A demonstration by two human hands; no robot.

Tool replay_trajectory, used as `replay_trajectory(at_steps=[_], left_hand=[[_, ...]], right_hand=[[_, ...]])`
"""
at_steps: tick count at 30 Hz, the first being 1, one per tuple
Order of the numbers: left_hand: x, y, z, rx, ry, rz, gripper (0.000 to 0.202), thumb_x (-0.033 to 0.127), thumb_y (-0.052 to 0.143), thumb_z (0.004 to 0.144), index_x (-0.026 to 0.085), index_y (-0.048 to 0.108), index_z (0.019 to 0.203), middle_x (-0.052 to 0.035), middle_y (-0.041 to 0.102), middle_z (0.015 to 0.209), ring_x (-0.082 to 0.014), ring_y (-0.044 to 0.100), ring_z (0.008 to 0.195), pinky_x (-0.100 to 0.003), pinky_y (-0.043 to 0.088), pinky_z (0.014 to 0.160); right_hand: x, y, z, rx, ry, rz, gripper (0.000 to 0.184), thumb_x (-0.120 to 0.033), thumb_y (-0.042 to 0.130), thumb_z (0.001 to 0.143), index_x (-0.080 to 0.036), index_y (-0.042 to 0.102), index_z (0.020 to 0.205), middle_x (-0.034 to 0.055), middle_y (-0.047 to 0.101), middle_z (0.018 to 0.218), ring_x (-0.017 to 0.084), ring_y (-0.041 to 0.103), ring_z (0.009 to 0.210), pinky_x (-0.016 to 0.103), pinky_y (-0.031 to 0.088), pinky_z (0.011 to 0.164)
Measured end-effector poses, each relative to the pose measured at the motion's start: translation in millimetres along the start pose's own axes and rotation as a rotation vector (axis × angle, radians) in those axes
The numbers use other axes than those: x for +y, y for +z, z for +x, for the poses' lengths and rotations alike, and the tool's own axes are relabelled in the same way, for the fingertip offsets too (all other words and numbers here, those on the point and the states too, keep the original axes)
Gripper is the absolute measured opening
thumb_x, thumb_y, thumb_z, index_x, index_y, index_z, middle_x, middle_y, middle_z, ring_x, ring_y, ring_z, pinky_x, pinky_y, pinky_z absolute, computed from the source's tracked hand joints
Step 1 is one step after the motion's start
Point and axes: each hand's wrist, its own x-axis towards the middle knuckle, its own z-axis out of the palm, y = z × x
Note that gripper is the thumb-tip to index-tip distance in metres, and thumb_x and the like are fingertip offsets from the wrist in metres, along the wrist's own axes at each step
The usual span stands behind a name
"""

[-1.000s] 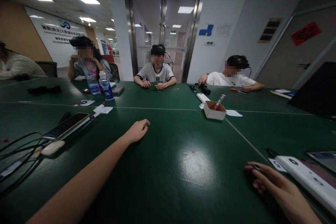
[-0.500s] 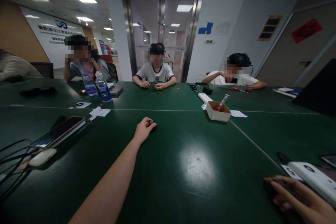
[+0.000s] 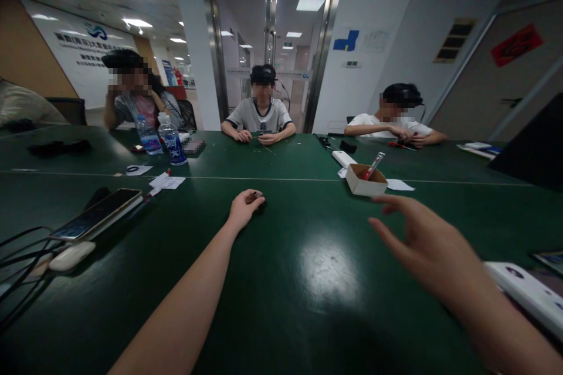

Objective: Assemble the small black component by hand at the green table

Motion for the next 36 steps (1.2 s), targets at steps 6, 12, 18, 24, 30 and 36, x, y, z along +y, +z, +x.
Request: replay_trajectory(at_steps=[6, 12, 18, 24, 30, 36], left_hand=[[-4.2, 2.6, 4.8, 0.044, -0.025, -0.278, 0.031, 0.032, 0.073, 0.072, 0.015, 0.065, 0.096, -0.0074, 0.065, 0.093, -0.0178, 0.062, 0.083, -0.024, 0.051, 0.064], [-5.4, 1.9, 6.1, 0.046, -0.001, -0.313, 0.034, 0.033, 0.075, 0.067, 0.015, 0.065, 0.094, -0.0077, 0.067, 0.092, -0.0187, 0.064, 0.084, -0.027, 0.053, 0.07], [-7.5, 1.6, 5.8, -0.083, -0.004, -0.271, 0.027, 0.023, 0.07, 0.074, 0.015, 0.068, 0.1, -0.0091, 0.069, 0.1, -0.0195, 0.064, 0.092, -0.03, 0.054, 0.079], [-7.6, 1.6, 5.4, -0.033, -0.047, -0.289, 0.026, 0.029, 0.069, 0.078, 0.016, 0.067, 0.1, -0.0078, 0.067, 0.094, -0.0163, 0.064, 0.083, -0.027, 0.055, 0.07], [-5.4, 3.1, 6.5, 0.039, -0.107, -0.34, 0.025, 0.026, 0.072, 0.075, 0.014, 0.061, 0.095, -0.004, 0.063, 0.082, -0.0119, 0.062, 0.072, -0.022, 0.053, 0.064], [-3.0, 2.8, 4.6, 0.008, -0.087, -0.318, 0.03, 0.036, 0.075, 0.071, 0.014, 0.061, 0.086, -0.002, 0.062, 0.075, -0.0117, 0.06, 0.068, -0.024, 0.051, 0.063]], right_hand=[[-79.3, 133.3, 75.5, -0.594, 0.034, 0.572, 0.031, -0.043, 0.068, 0.08, -0.019, 0.061, 0.098, 0.0036, 0.065, 0.08, 0.013, 0.059, 0.052, 0.023, 0.047, 0.044], [-85.4, 250.3, 94.6, -0.561, 0.257, 1.152, 0.021, -0.034, 0.063, 0.088, -0.018, 0.054, 0.098, 0.0019, 0.064, 0.066, 0.013, 0.062, 0.05, 0.02, 0.051, 0.045], [-73.9, 260.7, 92.0, -0.442, 0.184, 1.348, 0.028, -0.022, 0.075, 0.075, -0.018, 0.058, 0.097, 0.0006, 0.065, 0.068, 0.014, 0.066, 0.058, 0.024, 0.057, 0.058], [-73.4, 256.5, 90.9, -0.384, 0.19, 1.422, 0.039, -0.019, 0.081, 0.066, -0.022, 0.062, 0.1, -0.0005, 0.064, 0.076, 0.014, 0.067, 0.064, 0.026, 0.058, 0.061], [-74.1, 255.4, 92.3, -0.389, 0.233, 1.437, 0.033, -0.019, 0.078, 0.069, -0.019, 0.063, 0.098, 0.0008, 0.065, 0.073, 0.014, 0.067, 0.064, 0.025, 0.058, 0.062], [-74.0, 253.9, 92.7, -0.399, 0.251, 1.466, 0.024, -0.022, 0.075, 0.075, -0.019, 0.065, 0.096, 0.0012, 0.065, 0.073, 0.014, 0.066, 0.063, 0.025, 0.058, 0.063]])
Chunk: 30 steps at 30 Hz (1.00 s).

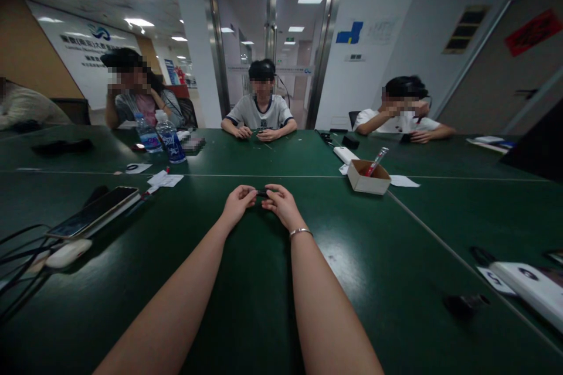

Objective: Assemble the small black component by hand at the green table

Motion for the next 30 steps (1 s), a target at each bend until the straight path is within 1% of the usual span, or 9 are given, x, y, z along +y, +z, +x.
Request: replay_trajectory(at_steps=[4, 7, 13, 18, 25, 30], left_hand=[[1.0, -1.0, -1.5, -0.001, 0.032, 0.045, 0.033, 0.04, 0.074, 0.071, 0.014, 0.062, 0.087, -0.0025, 0.063, 0.074, -0.0119, 0.058, 0.065, -0.023, 0.048, 0.06], [1.7, -1.5, -1.8, 0.007, 0.048, 0.047, 0.031, 0.039, 0.073, 0.072, 0.014, 0.065, 0.089, -0.004, 0.064, 0.077, -0.0128, 0.059, 0.068, -0.024, 0.049, 0.061], [0.0, -3.0, 0.1, 0.015, 0.014, -0.008, 0.027, 0.033, 0.072, 0.074, 0.013, 0.067, 0.091, -0.0056, 0.066, 0.078, -0.0126, 0.061, 0.069, -0.024, 0.051, 0.064], [-1.5, -4.5, 1.1, 0.023, 0.002, 0.001, 0.027, 0.034, 0.072, 0.075, 0.011, 0.068, 0.089, -0.0061, 0.066, 0.076, -0.0129, 0.061, 0.068, -0.026, 0.051, 0.065], [-2.2, -5.6, 1.3, 0.018, 0.002, 0.044, 0.031, 0.041, 0.072, 0.074, 0.012, 0.066, 0.082, -0.0045, 0.064, 0.071, -0.0121, 0.058, 0.063, -0.025, 0.048, 0.06], [-2.8, -3.1, 2.4, 0.042, -0.028, 0.028, 0.041, 0.05, 0.076, 0.066, 0.013, 0.063, 0.074, -0.0028, 0.061, 0.063, -0.0114, 0.055, 0.057, -0.024, 0.045, 0.056]], right_hand=[[-0.4, 0.0, -0.3, -0.001, -0.004, -0.01, 0.024, -0.02, 0.076, 0.075, -0.019, 0.067, 0.097, 0.0011, 0.065, 0.072, 0.013, 0.066, 0.063, 0.025, 0.058, 0.063], [-0.3, -0.6, 0.3, -0.006, 0.006, -0.015, 0.022, -0.02, 0.076, 0.075, -0.018, 0.067, 0.094, 0.0017, 0.066, 0.073, 0.013, 0.066, 0.063, 0.025, 0.058, 0.063], [-0.2, -1.8, 0.8, -0.005, 0.005, -0.003, 0.024, -0.019, 0.078, 0.073, -0.017, 0.067, 0.094, 0.0025, 0.066, 0.074, 0.013, 0.066, 0.063, 0.024, 0.058, 0.063], [0.1, -2.4, 0.7, -0.009, 0.001, -0.003, 0.026, -0.018, 0.079, 0.072, -0.016, 0.067, 0.094, 0.0031, 0.066, 0.073, 0.013, 0.066, 0.064, 0.023, 0.058, 0.064], [0.6, -4.2, 0.9, -0.006, -0.002, 0.002, 0.027, -0.018, 0.08, 0.07, -0.017, 0.068, 0.093, 0.0024, 0.066, 0.073, 0.013, 0.066, 0.064, 0.024, 0.058, 0.065], [1.6, -5.9, 1.5, -0.011, -0.008, 0.012, 0.03, -0.021, 0.083, 0.067, -0.017, 0.069, 0.092, 0.0021, 0.067, 0.073, 0.013, 0.066, 0.063, 0.024, 0.057, 0.064]])
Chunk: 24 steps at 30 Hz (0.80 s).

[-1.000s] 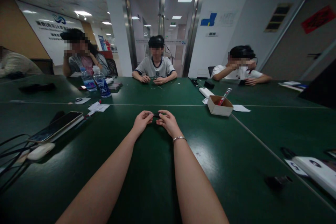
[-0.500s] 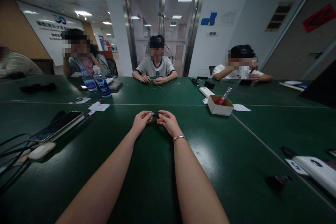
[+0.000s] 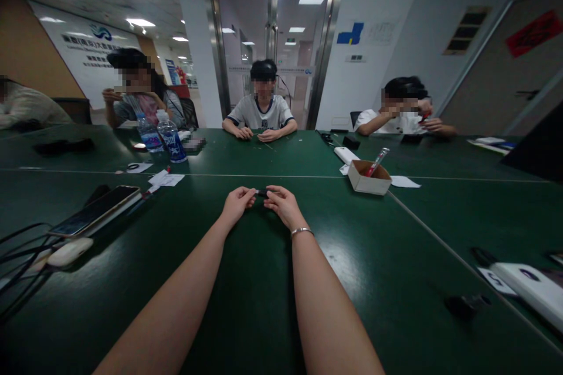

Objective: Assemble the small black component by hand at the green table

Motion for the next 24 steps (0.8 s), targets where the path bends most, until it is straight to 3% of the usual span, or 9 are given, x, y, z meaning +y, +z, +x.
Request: replay_trajectory(at_steps=[15, 24], left_hand=[[0.8, -3.0, -2.7, -0.031, 0.027, 0.161, 0.034, 0.049, 0.062, 0.078, 0.015, 0.058, 0.073, -0.0025, 0.062, 0.066, -0.0123, 0.056, 0.059, -0.024, 0.044, 0.057], [6.2, -1.9, -5.6, -0.034, 0.026, 0.236, 0.043, 0.058, 0.054, 0.079, 0.016, 0.057, 0.068, -0.0006, 0.055, 0.058, -0.0115, 0.05, 0.052, -0.024, 0.039, 0.052]], right_hand=[[-0.5, -0.2, 0.2, -0.013, 0.006, -0.02, 0.025, -0.018, 0.079, 0.071, -0.017, 0.069, 0.094, 0.0029, 0.067, 0.076, 0.013, 0.066, 0.067, 0.025, 0.058, 0.066], [-1.7, 0.9, -0.3, -0.034, 0.01, -0.013, 0.028, -0.02, 0.08, 0.07, -0.018, 0.069, 0.096, 0.0027, 0.066, 0.076, 0.013, 0.065, 0.066, 0.025, 0.057, 0.066]])
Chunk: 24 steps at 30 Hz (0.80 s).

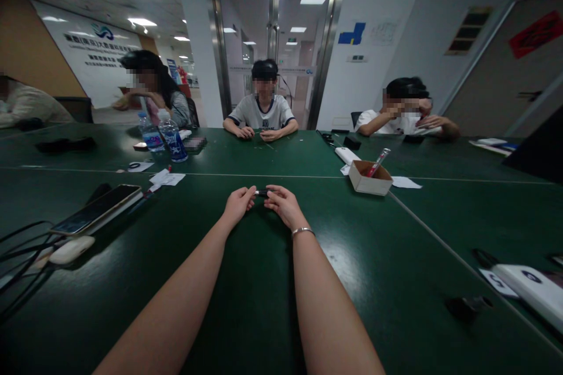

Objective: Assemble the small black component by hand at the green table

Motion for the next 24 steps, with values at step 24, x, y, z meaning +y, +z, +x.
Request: replay_trajectory(at_steps=[24], left_hand=[[8.6, -2.3, -4.8, 0.088, -0.008, 0.118, 0.052, 0.062, 0.05, 0.08, 0.018, 0.054, 0.053, 0.0008, 0.047, 0.046, -0.0127, 0.044, 0.047, -0.026, 0.033, 0.053]], right_hand=[[-3.6, 2.1, -2.1, -0.054, 0.005, 0.005, 0.031, -0.019, 0.08, 0.066, -0.021, 0.068, 0.096, -0.0007, 0.063, 0.076, 0.012, 0.064, 0.066, 0.024, 0.058, 0.064]])
